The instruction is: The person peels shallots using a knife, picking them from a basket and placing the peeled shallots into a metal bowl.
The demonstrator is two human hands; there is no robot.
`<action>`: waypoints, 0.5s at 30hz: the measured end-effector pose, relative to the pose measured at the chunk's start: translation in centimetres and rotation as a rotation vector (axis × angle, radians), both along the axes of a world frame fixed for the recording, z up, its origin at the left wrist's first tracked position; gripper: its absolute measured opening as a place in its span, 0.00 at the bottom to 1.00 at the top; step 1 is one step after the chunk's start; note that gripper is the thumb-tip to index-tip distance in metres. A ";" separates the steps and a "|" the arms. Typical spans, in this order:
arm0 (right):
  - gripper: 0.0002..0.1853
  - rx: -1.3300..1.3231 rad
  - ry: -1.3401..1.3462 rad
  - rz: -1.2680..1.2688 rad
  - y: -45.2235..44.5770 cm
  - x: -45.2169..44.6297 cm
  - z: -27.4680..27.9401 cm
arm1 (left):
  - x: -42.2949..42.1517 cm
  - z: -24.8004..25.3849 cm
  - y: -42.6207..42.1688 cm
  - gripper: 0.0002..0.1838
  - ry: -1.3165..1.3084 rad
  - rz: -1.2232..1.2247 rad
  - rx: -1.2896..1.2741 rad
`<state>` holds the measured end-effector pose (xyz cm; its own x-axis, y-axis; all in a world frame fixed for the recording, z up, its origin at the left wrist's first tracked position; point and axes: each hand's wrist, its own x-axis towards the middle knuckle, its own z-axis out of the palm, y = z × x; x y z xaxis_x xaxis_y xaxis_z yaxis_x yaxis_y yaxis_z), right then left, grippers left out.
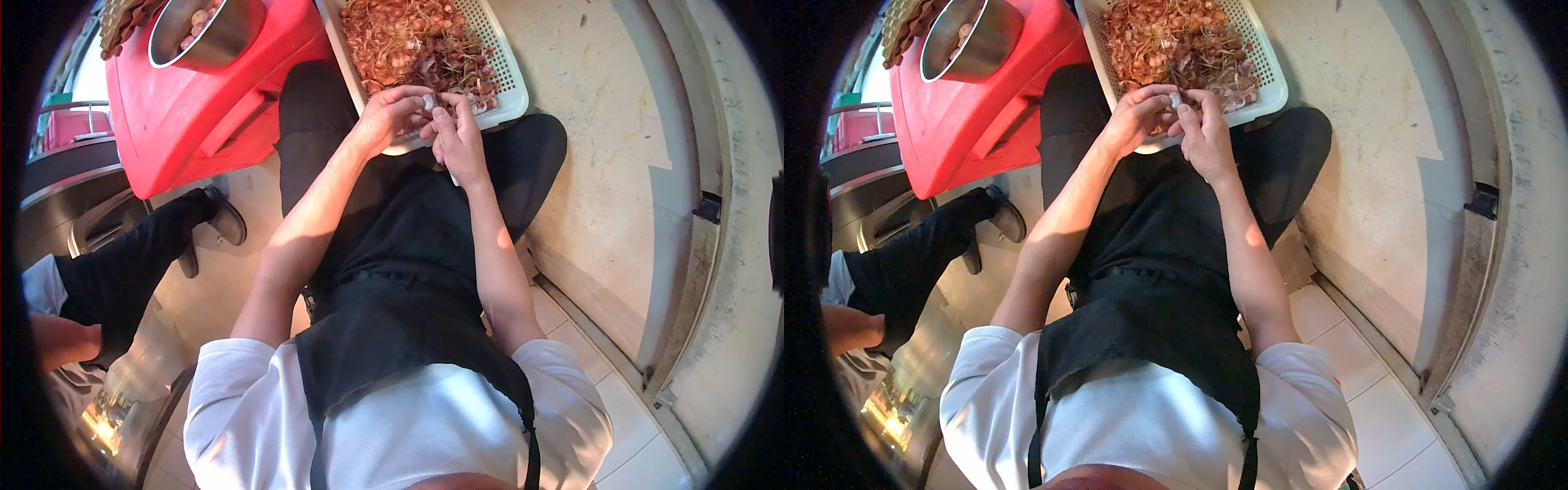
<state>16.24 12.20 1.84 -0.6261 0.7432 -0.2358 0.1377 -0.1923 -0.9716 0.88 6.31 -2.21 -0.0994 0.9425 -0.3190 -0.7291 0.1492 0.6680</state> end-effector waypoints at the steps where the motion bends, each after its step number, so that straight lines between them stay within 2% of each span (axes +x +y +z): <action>1: 0.15 -0.028 0.020 -0.003 -0.1 0.0 0.1 | -0.1 -0.2 0.0 0.13 0.005 -0.004 0.009; 15: 0.17 -0.072 0.046 0.011 0.3 0.4 -0.5 | 0.0 -0.8 0.2 0.12 0.101 -0.033 0.017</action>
